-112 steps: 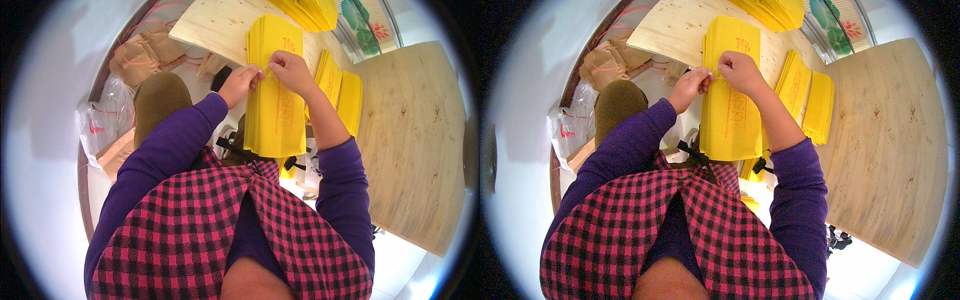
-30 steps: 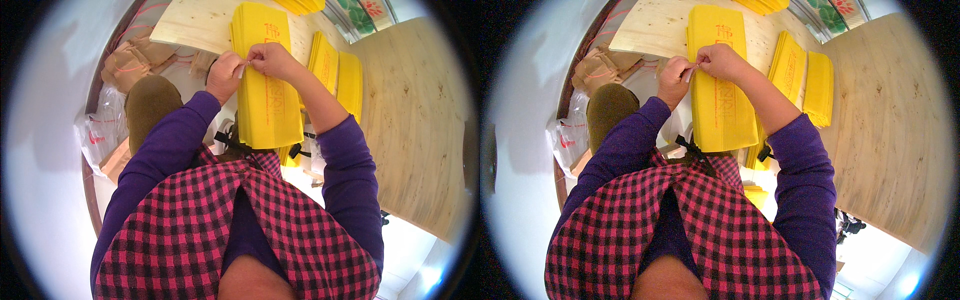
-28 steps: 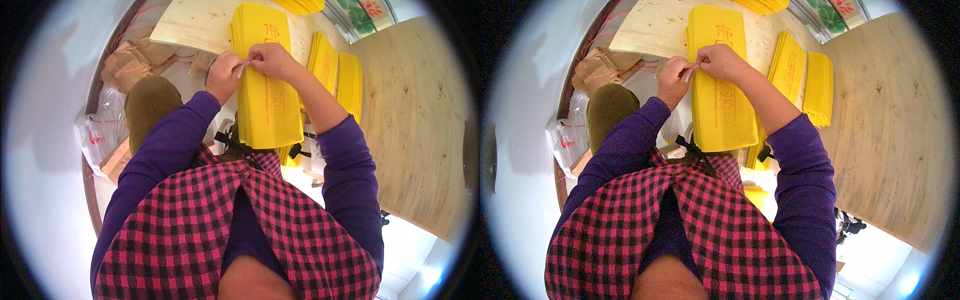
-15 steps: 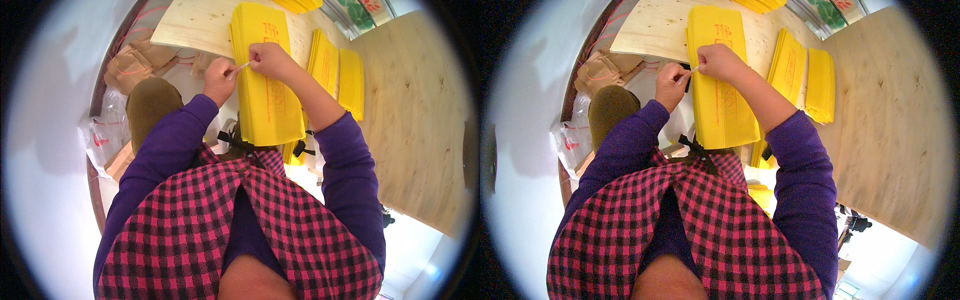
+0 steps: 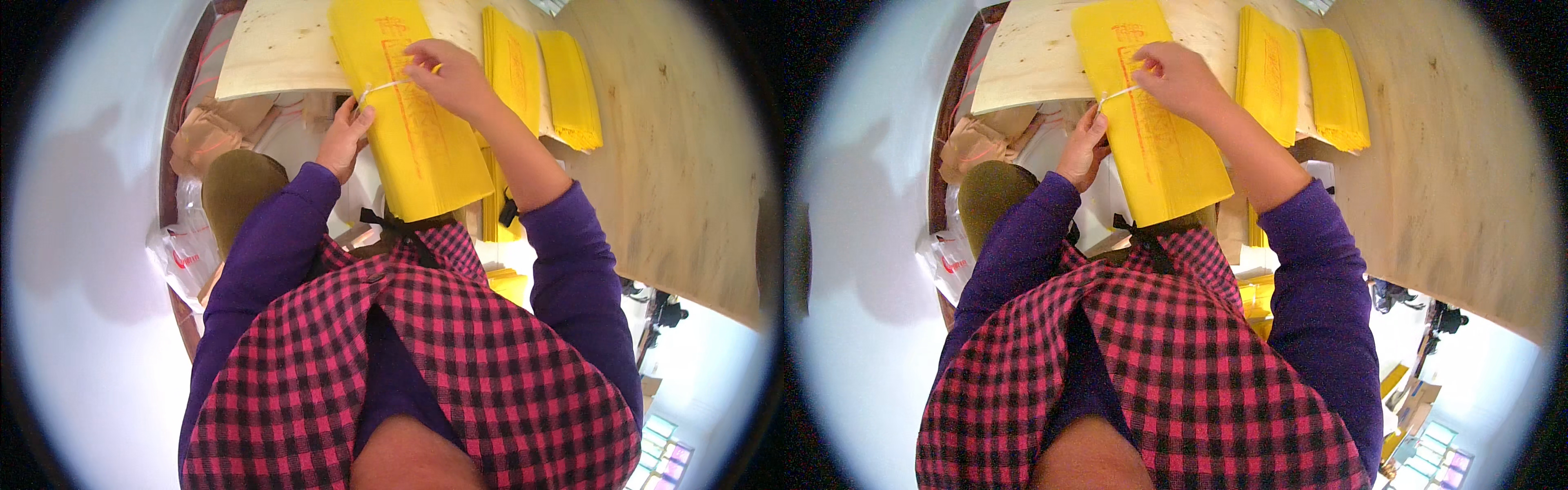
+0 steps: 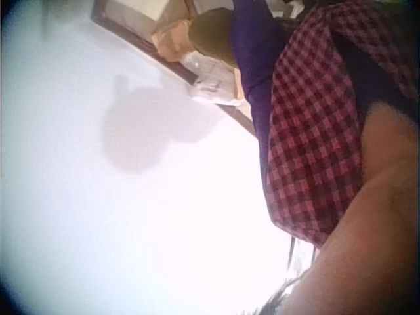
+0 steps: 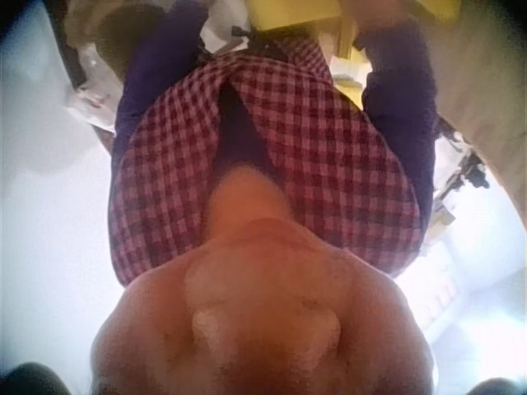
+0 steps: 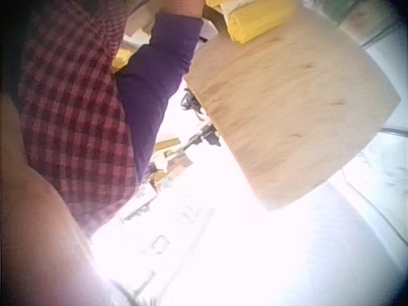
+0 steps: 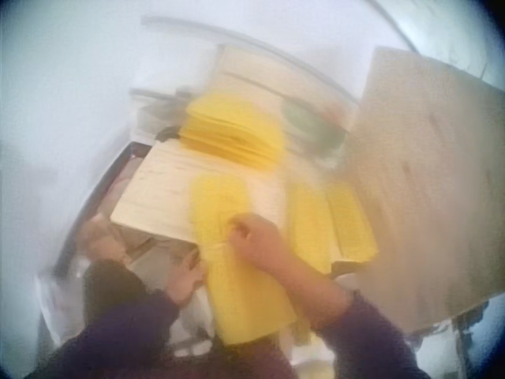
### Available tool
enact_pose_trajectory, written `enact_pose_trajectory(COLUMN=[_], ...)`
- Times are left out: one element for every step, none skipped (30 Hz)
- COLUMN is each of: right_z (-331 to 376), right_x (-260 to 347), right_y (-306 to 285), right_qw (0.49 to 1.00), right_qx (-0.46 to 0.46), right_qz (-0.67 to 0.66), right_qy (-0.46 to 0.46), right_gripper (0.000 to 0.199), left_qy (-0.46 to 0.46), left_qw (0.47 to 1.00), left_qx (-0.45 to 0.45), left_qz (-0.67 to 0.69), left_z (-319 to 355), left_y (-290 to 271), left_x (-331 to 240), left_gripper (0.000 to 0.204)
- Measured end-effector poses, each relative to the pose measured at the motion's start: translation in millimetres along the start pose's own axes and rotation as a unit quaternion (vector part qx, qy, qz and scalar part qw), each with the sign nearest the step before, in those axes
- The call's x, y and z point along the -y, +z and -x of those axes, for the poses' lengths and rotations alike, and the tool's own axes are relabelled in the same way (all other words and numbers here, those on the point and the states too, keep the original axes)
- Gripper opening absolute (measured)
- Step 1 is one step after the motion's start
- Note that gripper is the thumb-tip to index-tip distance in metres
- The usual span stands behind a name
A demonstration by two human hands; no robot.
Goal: The person folds yellow papers on a wooden table, aligns them into neat stacks, and secures each stack with a rubber band. The person uses a wooden block to press and flatten the stacks during folding.
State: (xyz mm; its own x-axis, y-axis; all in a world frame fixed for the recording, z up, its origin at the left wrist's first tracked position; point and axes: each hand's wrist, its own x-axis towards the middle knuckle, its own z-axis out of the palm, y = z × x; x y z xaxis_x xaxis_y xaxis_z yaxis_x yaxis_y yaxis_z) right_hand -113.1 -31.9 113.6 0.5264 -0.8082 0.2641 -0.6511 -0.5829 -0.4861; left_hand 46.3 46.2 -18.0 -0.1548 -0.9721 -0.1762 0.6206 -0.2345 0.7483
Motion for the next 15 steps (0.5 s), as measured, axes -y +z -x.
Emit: enact_pose_trajectory(right_z=[9, 20, 32, 45, 55, 66, 75, 83, 89, 95, 99, 100, 100, 100, 103], right_x=[-7, -14, -21, -27, -31, -35, -38, -41, -43, -43, -42, -42, -42, -40, -38], right_y=[-5, -9, -13, -14, -10, -5, -3, -3, 1, 4, 7, 8, 9, 9, 9], right_qw=[0.999, 0.996, 0.991, 0.988, 0.984, 0.975, 0.956, 0.944, 0.934, 0.917, 0.893, 0.9, 0.906, 0.907, 0.911], right_qx=[-0.034, -0.069, -0.107, -0.076, -0.046, -0.02, 0.009, 0.042, 0.044, 0.04, 0.035, 0.027, 0.021, 0.017, -0.002], right_qz=[0.027, 0.049, 0.072, 0.085, 0.05, 0.015, -0.016, -0.063, -0.142, -0.221, -0.307, -0.293, -0.286, -0.279, -0.283], right_qy=[0.02, 0.031, 0.035, 0.106, 0.167, 0.22, 0.294, 0.32, 0.326, 0.331, 0.328, 0.321, 0.312, 0.316, 0.299], right_gripper=[0.037, 0.042, 0.049, 0.06, 0.064, 0.067, 0.071, 0.078, 0.081, 0.085, 0.088, 0.086, 0.085, 0.084, 0.084], left_qy=[-0.029, -0.054, -0.081, -0.094, -0.093, -0.097, -0.095, -0.087, -0.087, -0.105, -0.112, -0.105, -0.087, -0.087, -0.094], left_qw=[1.0, 0.998, 0.996, 0.994, 0.993, 0.993, 0.992, 0.991, 0.988, 0.989, 0.989, 0.989, 0.992, 0.992, 0.991], left_qx=[0.006, 0.018, 0.027, 0.041, 0.047, 0.048, 0.062, 0.072, 0.084, 0.046, 0.024, 0.004, 0.009, 0.01, -0.004], left_qz=[0.003, 0.011, 0.021, 0.044, 0.048, 0.052, 0.057, 0.065, 0.094, 0.094, 0.096, 0.101, 0.094, 0.096, 0.095], left_z=[0, 0, 0, -1, -1, -1, 0, 0, -1, -1, -1, -2, -1, 0, 1], left_y=[2, 4, 6, 8, 11, 14, 16, 17, 18, 19, 19, 20, 20, 20, 21], left_x=[-2, -4, -6, -8, -8, -9, -9, -9, -8, -8, -8, -6, -5, -5, -4], left_gripper=[0.063, 0.062, 0.061, 0.059, 0.058, 0.057, 0.056, 0.054, 0.052, 0.051, 0.051, 0.051, 0.05, 0.051, 0.051])
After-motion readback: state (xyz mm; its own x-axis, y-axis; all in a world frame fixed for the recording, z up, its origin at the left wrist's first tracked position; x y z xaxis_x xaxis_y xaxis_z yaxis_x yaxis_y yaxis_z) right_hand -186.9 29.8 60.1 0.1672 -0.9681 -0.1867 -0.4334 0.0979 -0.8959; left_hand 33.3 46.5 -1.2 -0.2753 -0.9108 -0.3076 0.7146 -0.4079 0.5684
